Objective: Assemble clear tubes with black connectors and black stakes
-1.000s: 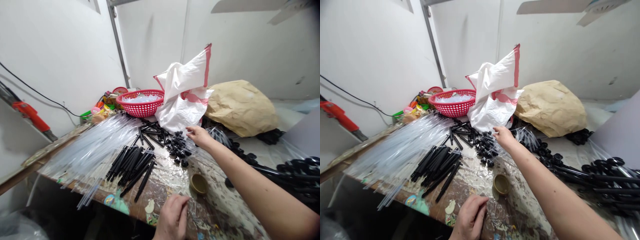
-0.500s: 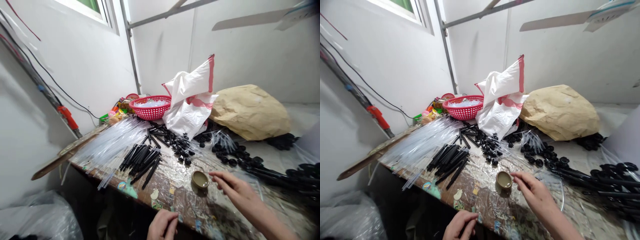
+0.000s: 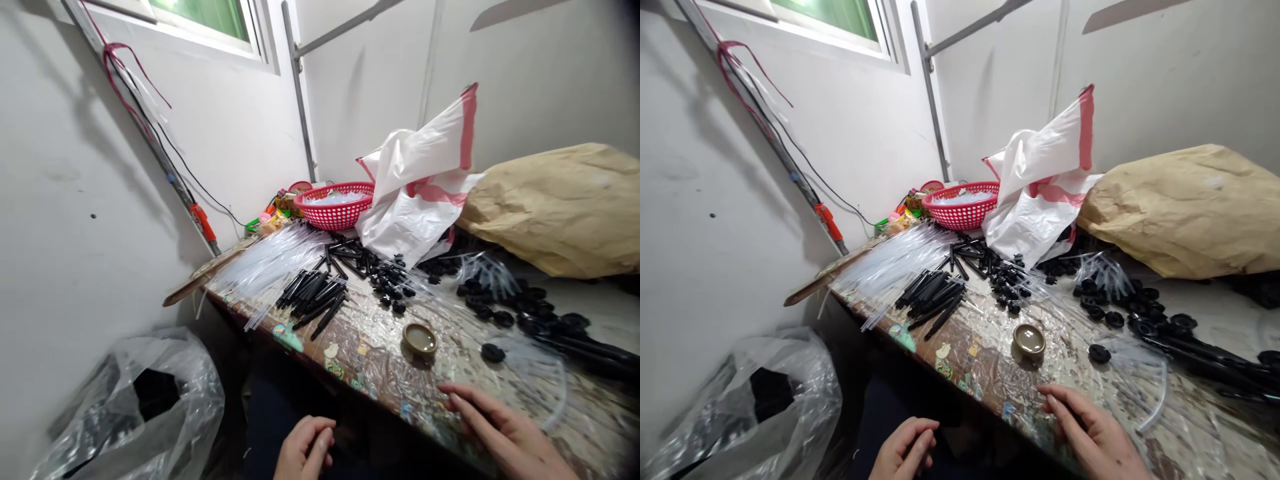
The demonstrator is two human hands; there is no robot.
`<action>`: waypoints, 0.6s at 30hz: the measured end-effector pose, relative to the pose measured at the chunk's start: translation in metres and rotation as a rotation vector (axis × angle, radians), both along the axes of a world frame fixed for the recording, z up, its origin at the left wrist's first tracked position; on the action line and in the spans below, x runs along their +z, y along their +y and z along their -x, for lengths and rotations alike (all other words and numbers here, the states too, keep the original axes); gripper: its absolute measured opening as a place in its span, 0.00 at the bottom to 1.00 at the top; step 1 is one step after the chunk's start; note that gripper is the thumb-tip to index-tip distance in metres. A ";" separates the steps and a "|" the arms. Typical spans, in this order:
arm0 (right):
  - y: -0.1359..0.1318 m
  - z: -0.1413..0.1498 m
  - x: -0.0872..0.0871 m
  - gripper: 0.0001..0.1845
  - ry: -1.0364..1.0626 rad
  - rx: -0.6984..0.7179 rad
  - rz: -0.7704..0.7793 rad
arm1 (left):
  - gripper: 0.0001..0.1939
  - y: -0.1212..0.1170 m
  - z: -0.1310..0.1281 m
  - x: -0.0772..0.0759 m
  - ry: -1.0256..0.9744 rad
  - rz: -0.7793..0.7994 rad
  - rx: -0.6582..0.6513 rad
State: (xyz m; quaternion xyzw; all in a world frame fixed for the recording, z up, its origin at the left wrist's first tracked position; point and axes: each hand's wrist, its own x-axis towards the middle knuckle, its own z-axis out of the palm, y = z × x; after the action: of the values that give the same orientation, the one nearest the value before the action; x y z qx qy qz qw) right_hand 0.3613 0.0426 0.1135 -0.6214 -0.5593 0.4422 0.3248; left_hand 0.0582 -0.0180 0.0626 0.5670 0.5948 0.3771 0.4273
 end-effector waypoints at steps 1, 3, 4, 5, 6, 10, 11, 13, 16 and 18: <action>-0.002 0.000 -0.004 0.25 0.019 0.022 0.026 | 0.21 -0.004 0.001 0.000 -0.011 0.009 0.046; -0.004 0.000 -0.013 0.26 0.045 0.059 0.085 | 0.22 -0.011 0.002 0.001 -0.042 0.027 0.159; -0.004 -0.001 -0.017 0.26 0.054 0.069 0.116 | 0.22 -0.014 0.002 0.002 -0.057 0.041 0.209; -0.004 -0.002 -0.022 0.27 0.063 0.075 0.146 | 0.23 -0.016 0.002 0.003 -0.071 0.059 0.242; -0.005 -0.004 -0.026 0.29 0.074 0.078 0.173 | 0.23 -0.017 0.002 0.005 -0.082 0.079 0.266; -0.005 -0.009 -0.037 0.32 0.118 0.078 0.235 | 0.24 -0.016 -0.003 0.013 -0.102 0.135 0.303; -0.006 -0.009 -0.038 0.32 0.128 0.073 0.237 | 0.24 -0.015 -0.005 0.015 -0.101 0.142 0.299; -0.007 -0.008 -0.040 0.32 0.156 0.044 0.228 | 0.22 -0.011 -0.010 0.017 -0.093 0.158 0.279; -0.008 -0.007 -0.039 0.30 0.205 -0.004 0.217 | 0.22 -0.005 -0.017 0.018 -0.068 0.177 0.229; -0.008 -0.006 -0.035 0.29 0.217 0.016 0.248 | 0.22 -0.001 -0.020 0.018 -0.050 0.183 0.199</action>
State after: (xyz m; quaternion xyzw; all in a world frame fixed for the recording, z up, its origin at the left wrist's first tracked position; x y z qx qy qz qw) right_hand 0.3676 0.0351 0.0781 -0.6009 -0.4669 0.5750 0.3005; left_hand 0.0783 -0.0186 0.0807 0.4544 0.6693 0.3758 0.4521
